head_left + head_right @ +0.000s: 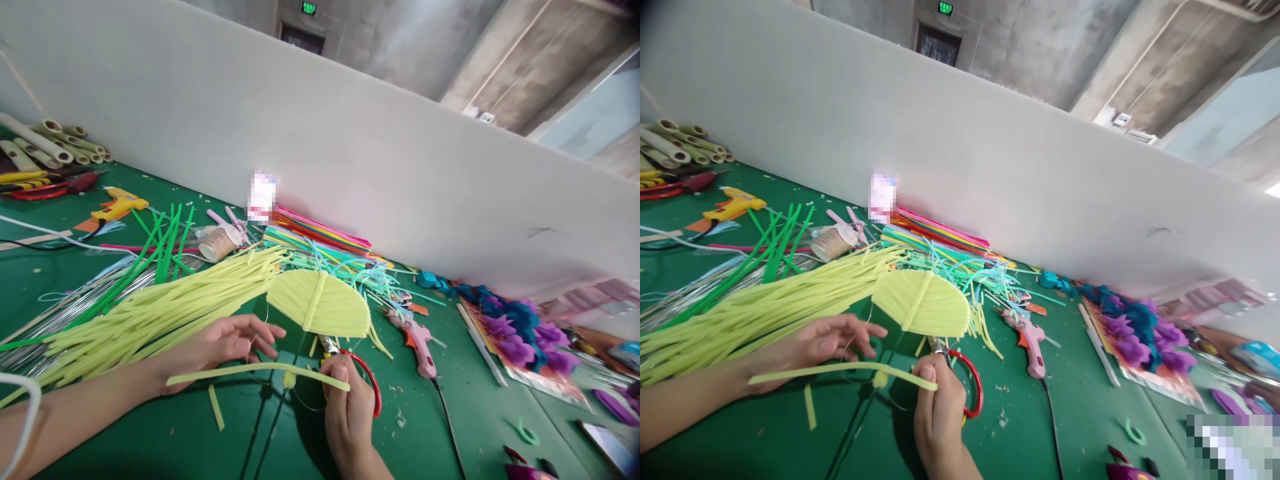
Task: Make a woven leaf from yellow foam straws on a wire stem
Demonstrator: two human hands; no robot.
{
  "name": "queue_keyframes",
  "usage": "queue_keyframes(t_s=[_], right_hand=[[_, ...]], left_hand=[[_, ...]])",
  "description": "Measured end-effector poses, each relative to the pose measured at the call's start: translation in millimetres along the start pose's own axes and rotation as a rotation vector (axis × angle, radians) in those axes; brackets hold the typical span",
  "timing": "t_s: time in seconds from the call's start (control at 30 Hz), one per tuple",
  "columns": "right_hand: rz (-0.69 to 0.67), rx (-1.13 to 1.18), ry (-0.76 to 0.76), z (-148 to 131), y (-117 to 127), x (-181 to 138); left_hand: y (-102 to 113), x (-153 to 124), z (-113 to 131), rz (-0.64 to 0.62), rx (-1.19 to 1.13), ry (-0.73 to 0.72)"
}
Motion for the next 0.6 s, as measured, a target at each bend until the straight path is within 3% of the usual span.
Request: queue_keyframes(t_s=[0.13, 0.33, 0.6], right_hand=[[-0.053, -0.034, 0.143, -6, -2, 1], [-0.129, -0.021, 0.288, -12, -7, -4], [-0.227, -0.002, 0.377, -22, -12, -13]], left_hand=[[-13, -7, -7, -0.165, 0.172, 0.052], [-4, 0, -27, -0.011, 0.312, 0.113], [-7, -2, -26, 0.001, 0.465, 0.015]])
Point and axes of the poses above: each hand's wrist, its own x-axis towards the middle knuckle, its own y-axis out of the back of the hand, z = x × y, the point moved 7 cm from there along x, towards the middle knuckle, and after that the axes turned 15 degrees about z, right-handed, at the moved point
